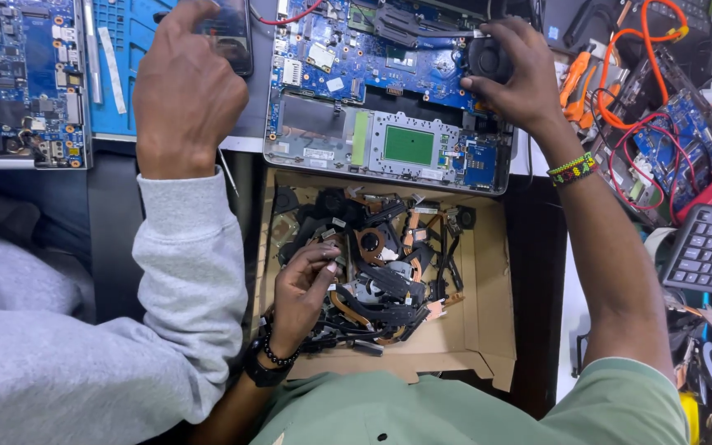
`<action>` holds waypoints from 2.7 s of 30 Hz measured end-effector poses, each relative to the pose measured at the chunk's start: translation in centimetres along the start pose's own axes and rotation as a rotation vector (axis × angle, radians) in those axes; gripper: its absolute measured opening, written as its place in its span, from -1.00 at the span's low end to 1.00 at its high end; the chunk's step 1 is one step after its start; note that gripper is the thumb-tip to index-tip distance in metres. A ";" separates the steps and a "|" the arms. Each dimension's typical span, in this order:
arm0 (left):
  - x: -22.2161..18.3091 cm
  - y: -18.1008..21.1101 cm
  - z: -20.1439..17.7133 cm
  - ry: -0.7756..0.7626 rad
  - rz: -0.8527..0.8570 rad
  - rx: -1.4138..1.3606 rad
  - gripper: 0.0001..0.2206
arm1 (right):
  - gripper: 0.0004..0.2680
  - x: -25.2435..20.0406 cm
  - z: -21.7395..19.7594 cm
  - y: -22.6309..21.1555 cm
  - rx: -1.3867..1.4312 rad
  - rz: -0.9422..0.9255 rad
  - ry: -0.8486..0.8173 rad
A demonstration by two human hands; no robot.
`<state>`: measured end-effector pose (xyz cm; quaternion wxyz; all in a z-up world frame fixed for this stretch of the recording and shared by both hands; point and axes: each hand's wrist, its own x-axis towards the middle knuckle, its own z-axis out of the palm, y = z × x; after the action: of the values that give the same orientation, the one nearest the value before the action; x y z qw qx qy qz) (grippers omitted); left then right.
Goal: Sort through a box of laptop cooling fans and inspect them for fit on a motherboard
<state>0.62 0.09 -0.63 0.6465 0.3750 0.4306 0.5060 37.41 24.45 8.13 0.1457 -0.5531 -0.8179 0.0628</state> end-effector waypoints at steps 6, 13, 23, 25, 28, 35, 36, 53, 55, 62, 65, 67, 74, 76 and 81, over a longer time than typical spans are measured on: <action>0.0 0.2 0.1 -0.012 -0.014 0.037 -0.84 | -0.50 0.2 0.0 -0.3 -0.032 0.008 -0.039; -0.1 0.1 -0.2 0.004 0.006 0.030 -0.84 | -0.51 -0.1 -0.1 -0.3 -0.056 0.022 -0.085; -0.2 0.1 -0.2 -0.002 -0.008 0.053 -0.85 | -0.52 -0.5 -0.1 0.0 -0.054 -0.048 -0.040; -0.1 0.0 -0.1 0.003 -0.009 0.063 -0.84 | -0.53 -0.4 -0.1 0.0 -0.056 -0.027 -0.049; -0.1 0.0 0.0 -0.003 -0.001 0.037 -0.85 | -0.52 -0.5 -0.3 0.6 -0.029 -0.049 -0.043; -0.2 0.4 -0.1 -0.003 -0.006 0.051 -0.84 | -0.51 0.1 -0.9 1.2 -0.003 -0.098 -0.058; -0.2 0.3 -0.1 -0.002 -0.012 0.041 -0.84 | -0.51 0.2 -1.1 0.9 0.023 -0.094 -0.054; -0.2 -0.1 0.0 -0.006 -0.009 0.057 -0.85 | -0.51 0.4 -0.8 1.3 -0.048 -0.010 -0.076; -0.3 -0.2 0.1 -0.011 -0.013 0.050 -0.86 | -0.52 0.2 -0.7 1.5 -0.044 -0.034 -0.065; -0.3 -0.3 0.1 -0.036 -0.036 0.079 -0.83 | -0.44 0.5 -2.3 1.9 -0.011 -0.066 -0.114; -0.3 -0.3 0.1 -0.029 -0.032 0.069 -0.83 | -0.44 0.2 -3.4 1.8 0.125 -0.043 -0.159; -0.3 -0.4 0.1 -0.026 -0.028 0.064 -0.83 | -0.46 -0.3 -3.6 1.6 0.234 -0.013 -0.162; -0.3 -0.7 0.4 -0.045 -0.030 0.082 -0.83 | -0.45 -1.1 -3.4 3.1 0.162 -0.047 -0.116; -0.3 -0.6 0.5 -0.063 -0.016 0.109 -0.82 | -0.43 -1.0 -4.2 3.5 0.139 -0.046 -0.162; -0.4 -0.5 0.8 -0.051 -0.001 0.117 -0.84 | -0.39 -0.7 -4.8 4.3 0.198 -0.033 -0.241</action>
<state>1.46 -0.44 -0.78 0.6345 0.4247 0.4428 0.4700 42.99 25.13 11.46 0.1013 -0.5111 -0.8281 0.2067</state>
